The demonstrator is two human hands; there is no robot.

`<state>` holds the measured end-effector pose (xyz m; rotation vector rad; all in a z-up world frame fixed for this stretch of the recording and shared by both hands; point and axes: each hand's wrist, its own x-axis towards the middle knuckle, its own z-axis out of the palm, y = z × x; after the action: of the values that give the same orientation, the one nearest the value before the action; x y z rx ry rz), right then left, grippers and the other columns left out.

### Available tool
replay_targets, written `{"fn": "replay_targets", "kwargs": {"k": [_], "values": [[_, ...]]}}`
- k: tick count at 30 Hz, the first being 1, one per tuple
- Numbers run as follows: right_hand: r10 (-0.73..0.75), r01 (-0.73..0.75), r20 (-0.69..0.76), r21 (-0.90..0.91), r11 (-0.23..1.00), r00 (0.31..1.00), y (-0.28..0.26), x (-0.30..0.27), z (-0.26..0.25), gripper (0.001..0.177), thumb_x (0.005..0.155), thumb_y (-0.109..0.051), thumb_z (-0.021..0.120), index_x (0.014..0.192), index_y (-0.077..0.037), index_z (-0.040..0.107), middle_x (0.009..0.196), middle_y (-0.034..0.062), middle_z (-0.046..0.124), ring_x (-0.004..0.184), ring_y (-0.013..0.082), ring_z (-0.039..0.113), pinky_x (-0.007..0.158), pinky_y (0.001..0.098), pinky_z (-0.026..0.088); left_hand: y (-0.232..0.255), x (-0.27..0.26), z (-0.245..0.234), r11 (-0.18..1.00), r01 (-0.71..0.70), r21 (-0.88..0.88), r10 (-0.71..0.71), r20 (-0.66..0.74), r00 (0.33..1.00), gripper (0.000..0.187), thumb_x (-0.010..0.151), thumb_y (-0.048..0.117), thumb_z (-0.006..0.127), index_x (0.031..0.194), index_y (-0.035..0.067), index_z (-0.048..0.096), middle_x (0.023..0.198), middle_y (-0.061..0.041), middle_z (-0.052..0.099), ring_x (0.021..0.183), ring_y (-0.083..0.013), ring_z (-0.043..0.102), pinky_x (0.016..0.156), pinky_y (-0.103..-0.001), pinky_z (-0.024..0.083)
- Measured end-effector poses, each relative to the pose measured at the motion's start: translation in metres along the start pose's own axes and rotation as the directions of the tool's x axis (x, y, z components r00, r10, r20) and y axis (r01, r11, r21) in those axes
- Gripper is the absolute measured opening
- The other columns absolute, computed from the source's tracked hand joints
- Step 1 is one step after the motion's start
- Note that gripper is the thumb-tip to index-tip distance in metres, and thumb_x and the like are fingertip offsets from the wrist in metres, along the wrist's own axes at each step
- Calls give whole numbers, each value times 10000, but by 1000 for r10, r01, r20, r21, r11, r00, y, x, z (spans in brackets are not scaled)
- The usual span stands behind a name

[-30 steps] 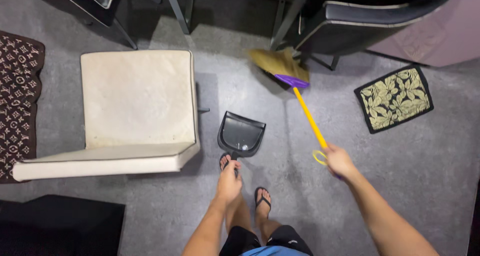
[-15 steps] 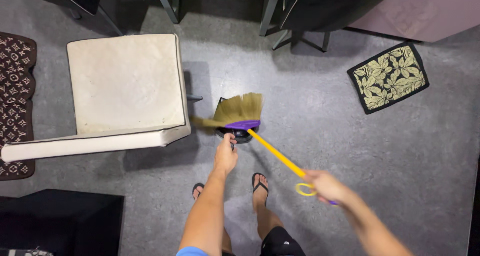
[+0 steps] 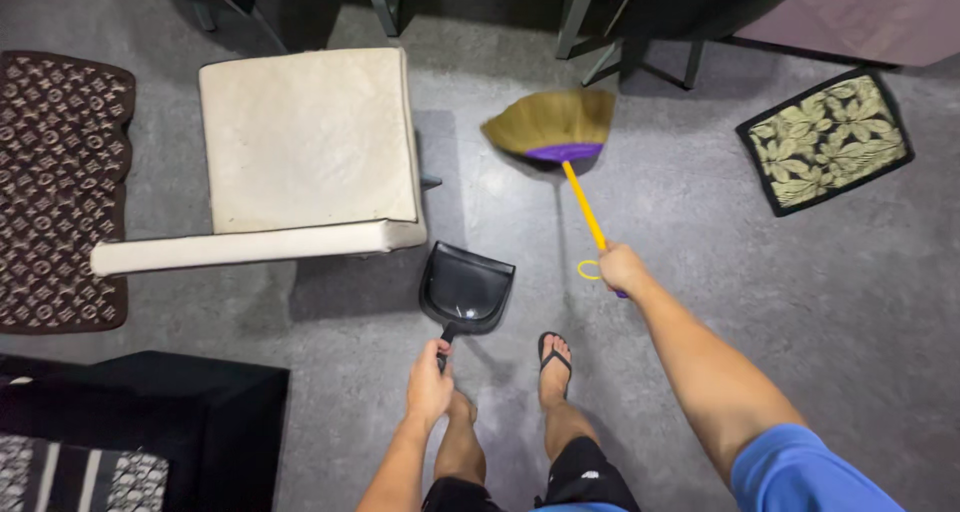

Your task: The person sweeps debris from a floor into a dustpan using a broom, moving chairs to reach different areas. They then handle a toy box near a trash bin before hanging the broom on a wall hook.

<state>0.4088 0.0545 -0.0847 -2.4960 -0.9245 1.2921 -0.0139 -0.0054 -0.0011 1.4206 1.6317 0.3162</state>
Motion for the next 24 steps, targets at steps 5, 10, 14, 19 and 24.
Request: {"fn": "replay_targets", "kwargs": {"k": [5, 10, 14, 19, 24], "values": [[36, 57, 268, -333, 941, 963, 16, -92, 46, 366, 927, -210, 588, 1267, -84, 643, 801, 207, 735, 590, 314, 706, 559, 465, 562, -20, 3, -11, 998, 68, 12, -69, 19, 997, 313, 828, -39, 661, 1102, 103, 610, 1100, -147, 729, 1104, -369, 675, 918, -439, 527], [184, -135, 424, -144, 980, 887, 23, -203, -11, 435, 989, -272, 545, 1405, -164, 614, 633, 95, 588, 403, 194, 484, 391, 359, 387, -17, 15, -17, 1000, 26, -4, -26, 18, 1000, 355, 807, -71, 620, 1113, 109, 617, 1120, -155, 732, 1112, -392, 665, 910, -462, 524], [229, -320, 413, 165, 933, 881, 46, -268, -95, 466, 1019, -284, 538, 1471, -184, 594, 606, 35, 544, 339, 138, 367, 332, 313, 297, -15, 5, -31, 994, 52, 96, -49, -24, 998, 406, 789, -47, 649, 1154, 125, 602, 1115, -203, 689, 1058, -436, 644, 875, -494, 511], [307, -385, 266, 321, 866, 914, 53, -289, -123, 486, 1043, -311, 518, 1518, -210, 502, 597, 53, 511, 342, 162, 329, 338, 331, 253, -28, -22, -59, 977, 194, 93, -193, -23, 981, 393, 791, -37, 655, 1144, 125, 600, 1066, -198, 708, 1039, -417, 667, 879, -482, 522], [325, -369, 175, 400, 839, 929, 68, -205, -60, 390, 1051, -277, 417, 1403, -204, 568, 572, 45, 433, 368, 140, 343, 344, 332, 279, -44, -47, -69, 977, 188, 105, -189, -3, 982, 312, 791, -21, 661, 1074, 103, 621, 1071, -175, 717, 1041, -391, 676, 865, -464, 532]]}}
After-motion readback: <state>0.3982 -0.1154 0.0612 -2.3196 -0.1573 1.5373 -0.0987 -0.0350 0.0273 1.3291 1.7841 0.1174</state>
